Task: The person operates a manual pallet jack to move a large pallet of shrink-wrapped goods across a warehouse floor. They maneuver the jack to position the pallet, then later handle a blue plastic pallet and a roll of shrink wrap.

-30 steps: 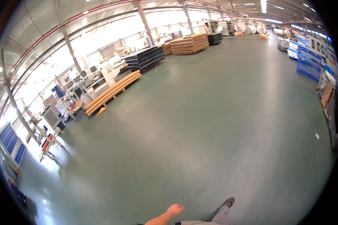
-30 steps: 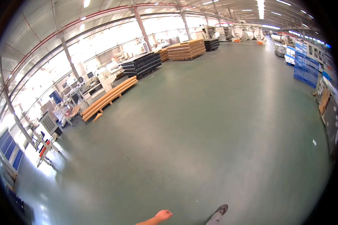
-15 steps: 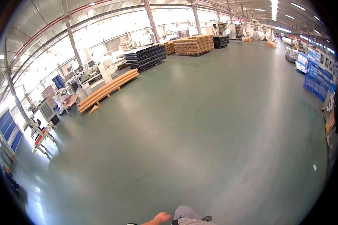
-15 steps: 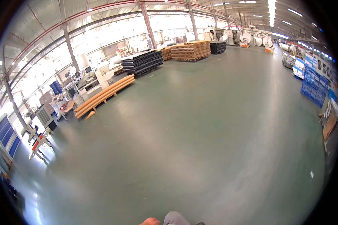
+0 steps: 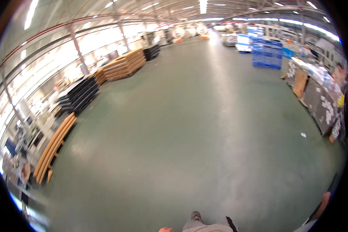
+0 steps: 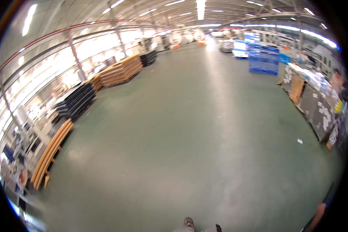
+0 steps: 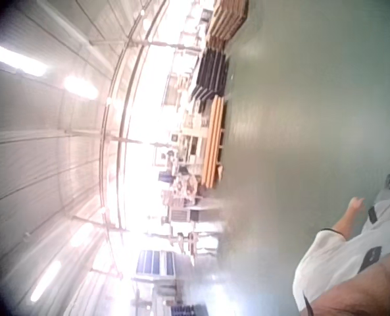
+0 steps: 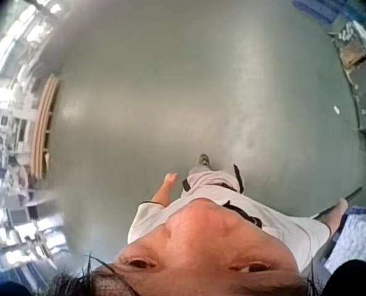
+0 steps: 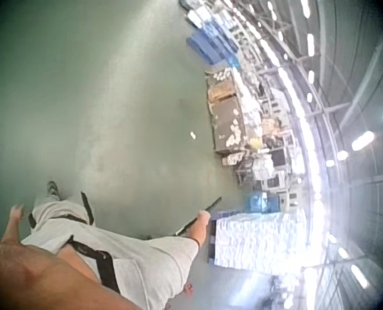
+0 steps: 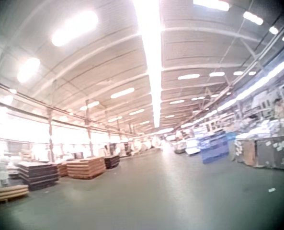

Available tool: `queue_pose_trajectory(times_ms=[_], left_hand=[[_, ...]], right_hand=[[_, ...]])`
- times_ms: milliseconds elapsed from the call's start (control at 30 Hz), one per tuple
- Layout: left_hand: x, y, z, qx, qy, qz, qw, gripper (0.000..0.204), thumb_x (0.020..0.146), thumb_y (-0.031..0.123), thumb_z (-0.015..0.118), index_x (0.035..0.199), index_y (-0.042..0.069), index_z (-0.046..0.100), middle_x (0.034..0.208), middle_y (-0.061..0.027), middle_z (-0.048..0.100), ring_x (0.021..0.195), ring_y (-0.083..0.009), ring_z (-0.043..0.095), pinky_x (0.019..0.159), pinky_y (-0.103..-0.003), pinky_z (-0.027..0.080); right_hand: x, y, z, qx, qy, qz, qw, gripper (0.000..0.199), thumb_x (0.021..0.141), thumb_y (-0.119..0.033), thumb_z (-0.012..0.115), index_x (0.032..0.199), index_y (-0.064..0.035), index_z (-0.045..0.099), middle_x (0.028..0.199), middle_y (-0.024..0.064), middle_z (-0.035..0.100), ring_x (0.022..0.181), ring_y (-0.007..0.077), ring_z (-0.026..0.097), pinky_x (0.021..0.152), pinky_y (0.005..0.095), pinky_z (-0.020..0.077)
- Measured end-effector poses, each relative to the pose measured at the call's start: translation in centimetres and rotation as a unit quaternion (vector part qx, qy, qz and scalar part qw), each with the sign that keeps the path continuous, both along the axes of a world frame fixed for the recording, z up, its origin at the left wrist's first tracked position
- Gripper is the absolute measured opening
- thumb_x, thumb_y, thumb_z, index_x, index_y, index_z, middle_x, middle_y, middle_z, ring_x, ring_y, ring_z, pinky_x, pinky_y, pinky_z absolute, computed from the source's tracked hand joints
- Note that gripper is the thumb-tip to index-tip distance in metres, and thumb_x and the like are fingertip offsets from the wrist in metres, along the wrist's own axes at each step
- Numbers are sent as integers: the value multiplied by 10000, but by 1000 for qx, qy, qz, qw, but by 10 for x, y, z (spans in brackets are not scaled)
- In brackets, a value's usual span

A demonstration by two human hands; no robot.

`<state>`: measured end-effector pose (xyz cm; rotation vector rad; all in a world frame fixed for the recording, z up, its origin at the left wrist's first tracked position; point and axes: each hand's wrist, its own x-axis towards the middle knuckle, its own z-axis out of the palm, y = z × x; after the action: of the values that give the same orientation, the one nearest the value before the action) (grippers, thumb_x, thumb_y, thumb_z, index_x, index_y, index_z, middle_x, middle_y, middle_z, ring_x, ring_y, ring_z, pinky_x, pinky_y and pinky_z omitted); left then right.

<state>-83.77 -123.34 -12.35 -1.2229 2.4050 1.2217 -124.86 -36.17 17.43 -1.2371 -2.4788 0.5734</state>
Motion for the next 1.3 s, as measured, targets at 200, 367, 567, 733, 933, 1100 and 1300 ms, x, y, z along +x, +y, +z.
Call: queue_pose_trajectory(times_ms=[200, 367, 567, 733, 933, 1100, 1300], left_hand=[[-164, -132, 33, 2, -52, -16, 999, 242, 837, 309, 568, 856, 76, 632, 634, -90, 611, 621, -264, 606, 589, -393, 501], [-322, -195, -6, -371, 102, -420, 822, 178, 813, 298, 594, 779, 124, 616, 628, -106, 625, 595, -303, 607, 558, -411, 498], [-505, -189, -18, -66, -5, -269, 961, 208, 827, 306, 581, 836, 109, 646, 662, -86, 645, 555, -191, 594, 531, -355, 492], [-653, -199, 36, 157, -47, -220, 962, 273, 865, 291, 538, 894, 49, 659, 708, -47, 660, 577, -140, 583, 532, -319, 478], [-818, -187, 53, 270, -23, -155, 950, 260, 846, 274, 623, 860, 15, 643, 737, -72, 660, 620, -181, 616, 577, -323, 489], [-972, -132, 70, 294, -63, -281, 911, 270, 849, 208, 631, 954, -41, 625, 856, -103, 689, 743, -158, 656, 660, -284, 530], [-1102, -51, 188, 288, -84, -473, 829, 276, 902, 242, 598, 1044, 6, 623, 973, -76, 684, 876, -148, 642, 772, -287, 504]], right_hand=[[-11, -28, -16, 99, -37, -38, 994, 246, 805, -123, 519, 981, 48, 503, 963, 261, 603, 930, 415, 588, 844, 431, 456], [-47, -81, 16, 218, -30, -68, 973, 292, 803, -85, 506, 1053, 66, 484, 1036, 329, 579, 1024, 469, 549, 900, 476, 434], [-132, -178, 69, 181, -19, -130, 975, 293, 790, -106, 528, 1045, 37, 513, 1025, 303, 598, 1024, 447, 560, 869, 481, 450], [-203, -220, 116, 153, -13, -173, 973, 286, 782, -108, 534, 1034, 27, 524, 1025, 293, 603, 1023, 442, 563, 857, 483, 455], [-243, -285, 152, 132, -36, -154, 978, 281, 716, -42, 529, 986, 36, 543, 975, 311, 593, 982, 469, 554, 837, 484, 449], [-260, -369, 189, 226, -41, -128, 965, 287, 671, -8, 548, 956, 18, 551, 894, 274, 607, 919, 457, 566, 800, 506, 450], [-337, -491, 259, 201, -142, -234, 940, 270, 671, -67, 608, 939, -71, 577, 835, 179, 634, 800, 377, 614, 688, 472, 475]])
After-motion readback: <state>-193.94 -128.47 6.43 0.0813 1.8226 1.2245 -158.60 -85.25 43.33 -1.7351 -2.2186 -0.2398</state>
